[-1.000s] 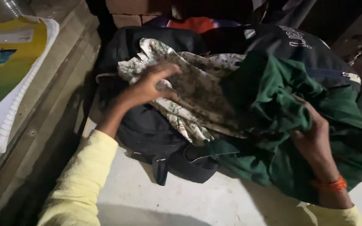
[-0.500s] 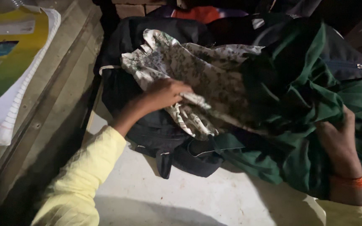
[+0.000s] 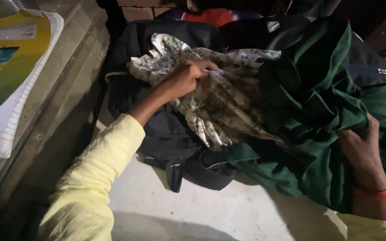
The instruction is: The person folds several garments and places them into two black backpacks on a table. They handle a light blue cloth, a floral-patterned top, a dark green garment, and a white shirt, folding each and packing them into the bags. The person also zips and unzips the backpacks during the process.
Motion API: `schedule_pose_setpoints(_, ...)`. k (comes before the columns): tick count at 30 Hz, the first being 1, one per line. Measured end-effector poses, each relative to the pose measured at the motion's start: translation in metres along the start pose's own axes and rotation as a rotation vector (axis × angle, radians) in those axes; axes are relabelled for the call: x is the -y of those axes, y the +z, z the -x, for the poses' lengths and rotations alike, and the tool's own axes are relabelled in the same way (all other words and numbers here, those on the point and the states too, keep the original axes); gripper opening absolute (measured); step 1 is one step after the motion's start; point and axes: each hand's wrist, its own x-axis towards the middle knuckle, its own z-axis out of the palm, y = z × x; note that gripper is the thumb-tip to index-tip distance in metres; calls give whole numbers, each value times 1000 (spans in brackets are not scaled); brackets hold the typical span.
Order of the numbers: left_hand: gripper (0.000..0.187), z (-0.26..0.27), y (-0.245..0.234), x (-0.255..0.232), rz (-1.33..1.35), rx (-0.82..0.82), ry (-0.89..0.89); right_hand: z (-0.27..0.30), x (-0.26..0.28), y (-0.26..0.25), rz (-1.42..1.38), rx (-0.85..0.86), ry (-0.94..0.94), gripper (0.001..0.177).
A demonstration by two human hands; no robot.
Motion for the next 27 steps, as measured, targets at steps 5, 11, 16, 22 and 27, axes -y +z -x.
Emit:
schedule_pose_setpoints(5,23,-2,-11,1,-16,164,-226,-3,7,-3,-27,29,-7,12)
schedule_pose_setpoints(11,44,-20,-80,-23,440,-35,20,-11,1,-29,-3,63,-59,7)
schedule_pose_setpoints(16,34,-45,-80,1,485,-283,-41,-16,6,-31,-140,50,-16,17)
schedule_pose_setpoints(22,35,-86,-23,117,176,-481,112,-7,21,-10,-184,-146,79,34)
schedule_pose_setpoints(27,48,-102,36,224,-64,-798,76,-6,15,-15,-104,-150,101,27)
